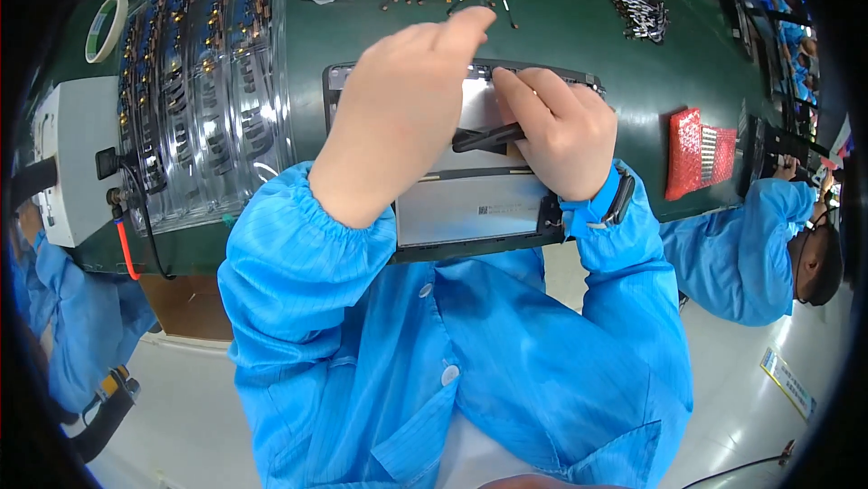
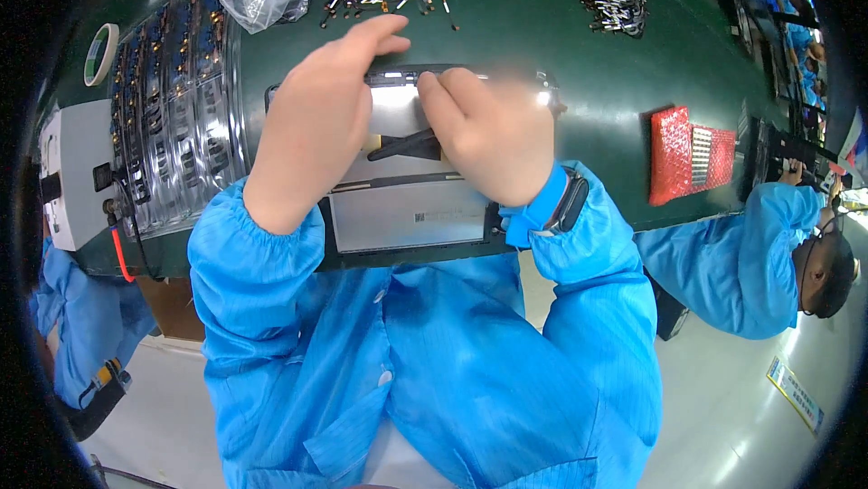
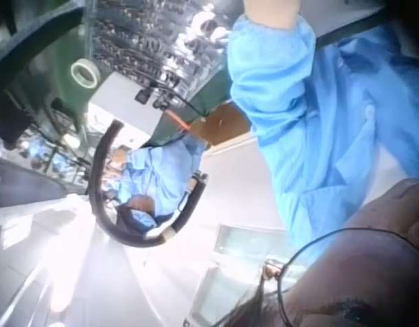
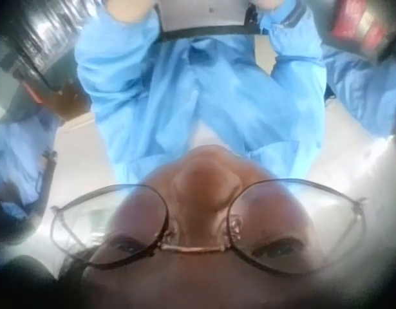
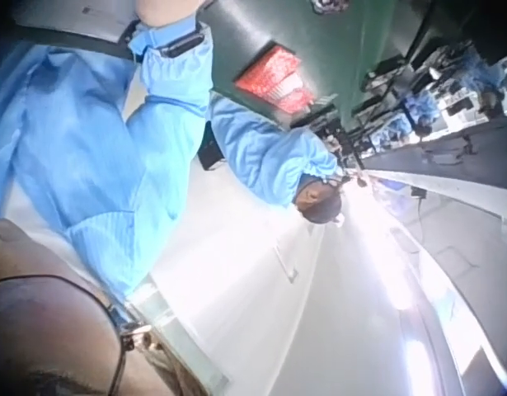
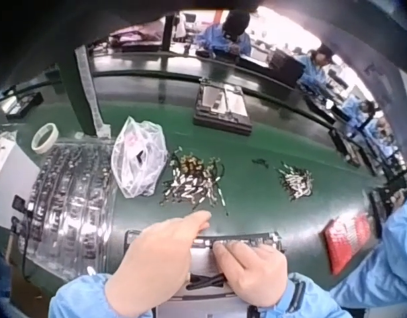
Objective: The person installs ribbon cables, batteries, and internal components into a tablet chassis on an assembly line, using tweezers to precisely position the small parts.
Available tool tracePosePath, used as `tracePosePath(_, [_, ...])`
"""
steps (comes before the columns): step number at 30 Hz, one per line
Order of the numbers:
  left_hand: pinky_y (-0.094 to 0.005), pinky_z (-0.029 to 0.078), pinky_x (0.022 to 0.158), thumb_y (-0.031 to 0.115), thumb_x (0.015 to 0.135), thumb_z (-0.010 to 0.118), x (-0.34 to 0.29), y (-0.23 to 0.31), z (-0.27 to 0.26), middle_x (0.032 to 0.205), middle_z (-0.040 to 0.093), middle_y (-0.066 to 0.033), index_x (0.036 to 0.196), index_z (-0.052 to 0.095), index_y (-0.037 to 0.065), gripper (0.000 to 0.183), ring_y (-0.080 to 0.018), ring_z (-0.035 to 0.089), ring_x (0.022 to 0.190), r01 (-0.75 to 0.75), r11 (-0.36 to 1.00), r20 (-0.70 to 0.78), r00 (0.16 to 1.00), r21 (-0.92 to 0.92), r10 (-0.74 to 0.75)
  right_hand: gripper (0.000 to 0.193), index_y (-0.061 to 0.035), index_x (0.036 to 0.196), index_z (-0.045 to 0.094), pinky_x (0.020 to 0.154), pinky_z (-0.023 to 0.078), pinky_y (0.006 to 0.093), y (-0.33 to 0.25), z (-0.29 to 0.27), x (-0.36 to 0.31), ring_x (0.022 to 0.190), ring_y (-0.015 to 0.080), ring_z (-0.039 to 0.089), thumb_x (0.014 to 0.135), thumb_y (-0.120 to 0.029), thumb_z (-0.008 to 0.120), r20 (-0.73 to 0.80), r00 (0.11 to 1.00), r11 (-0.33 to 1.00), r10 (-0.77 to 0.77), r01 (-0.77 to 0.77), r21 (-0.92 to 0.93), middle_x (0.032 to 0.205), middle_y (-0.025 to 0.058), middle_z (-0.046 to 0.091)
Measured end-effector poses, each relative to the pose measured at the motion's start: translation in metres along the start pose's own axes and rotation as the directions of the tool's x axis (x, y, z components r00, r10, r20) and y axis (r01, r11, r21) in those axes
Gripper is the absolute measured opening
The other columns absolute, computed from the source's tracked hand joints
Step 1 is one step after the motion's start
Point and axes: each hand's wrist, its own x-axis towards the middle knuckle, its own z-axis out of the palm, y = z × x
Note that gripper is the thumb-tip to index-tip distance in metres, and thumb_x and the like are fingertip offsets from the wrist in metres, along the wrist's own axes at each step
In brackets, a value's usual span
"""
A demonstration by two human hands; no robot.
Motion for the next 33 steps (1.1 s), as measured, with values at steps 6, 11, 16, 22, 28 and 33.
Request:
tracePosePath(6, [-0.0391, 0.043, 0.087, -0.009, 0.073, 0.044, 0.0, 0.003, 0.001, 0.103, 0.064, -0.0072, 0.127, 0.044, 0.008, 0.056, -0.0288, 0.058, 0.095, -0.078, 0.996, 0.048, 0.996, 0.052, 0.076, 0.043, -0.0064, 0.096, 0.066, 0.05, 0.045, 0.028, -0.007, -0.006, 0.002, 0.053, 0.0186, 0.054, 0.054, -0.002, 0.067, 0.05, 0.998, 0.999, -0.023, 0.025, -0.048, 0.08, 0.0031, 0.059])
tracePosePath(11, [-0.0391, 0.039, 0.094, -0.008, 0.072, 0.046, -0.001, 0.006, 0.001, 0.102, 0.065, -0.003, 0.131, 0.041, 0.011, 0.062, -0.0253, 0.058, 0.095, -0.119, 0.99, 0.067, 0.991, 0.077, 0.114, 0.04, -0.007, 0.1, 0.066, 0.05, 0.047, 0.0291, -0.011, -0.003, -0.002, 0.055, 0.0192, 0.057, 0.06, -0.006, 0.07, 0.093, 0.988, 0.989, 0.122, -0.128, 0.067, 0.086, 0.0033, 0.057])
tracePosePath(16, [-0.0455, 0.036, 0.096, 0.001, 0.077, 0.054, -0.001, 0.006, 0.002, 0.093, 0.063, -0.0047, 0.132, 0.041, 0.009, 0.057, -0.0203, 0.059, 0.095, -0.205, 0.94, 0.126, 0.976, 0.272, 0.177, 0.037, -0.0101, 0.1, 0.066, 0.055, 0.05, 0.0314, -0.006, -0.01, -0.005, 0.062, 0.0222, 0.06, 0.063, -0.007, 0.07, 0.132, 0.968, 0.968, 0.214, -0.228, 0.105, 0.094, 0.0052, 0.056])
tracePosePath(22, [-0.0479, 0.031, 0.102, 0.003, 0.078, 0.051, -0.011, 0.031, 0.01, 0.096, 0.064, -0.0004, 0.13, 0.047, 0.014, 0.053, -0.0146, 0.059, 0.098, -0.355, 0.705, 0.205, 0.934, 0.614, 0.291, 0.031, -0.0084, 0.098, 0.066, 0.065, 0.052, 0.0329, 0.034, -0.052, -0.04, 0.075, 0.026, 0.063, 0.068, -0.002, 0.066, -0.064, 0.87, 0.834, 0.489, -0.445, 0.328, 0.084, 0.0091, 0.062])
tracePosePath(28, [-0.0478, 0.029, 0.103, 0.006, 0.081, 0.05, -0.01, 0.036, 0.01, 0.101, 0.063, -0.0016, 0.13, 0.047, 0.013, 0.05, -0.0138, 0.058, 0.1, -0.419, 0.56, 0.298, 0.907, 0.715, 0.298, 0.029, -0.0045, 0.103, 0.065, 0.051, 0.041, 0.0232, 0.03, -0.036, -0.072, 0.066, 0.0111, 0.054, 0.075, 0.0, 0.066, 0.066, 0.841, 0.771, 0.538, -0.522, 0.366, 0.077, 0.0037, 0.058])
tracePosePath(33, [-0.0481, 0.028, 0.104, 0.005, 0.081, 0.05, -0.01, 0.033, -0.001, 0.106, 0.061, -0.0023, 0.133, 0.043, 0.012, 0.053, -0.015, 0.055, 0.106, -0.407, 0.668, 0.326, 0.912, 0.624, 0.251, 0.028, -0.006, 0.1, 0.066, 0.058, 0.047, 0.0263, 0.048, -0.025, -0.065, 0.07, 0.0183, 0.061, 0.073, -0.001, 0.066, -0.031, 0.899, 0.853, 0.437, -0.404, 0.331, 0.08, 0.0076, 0.063])
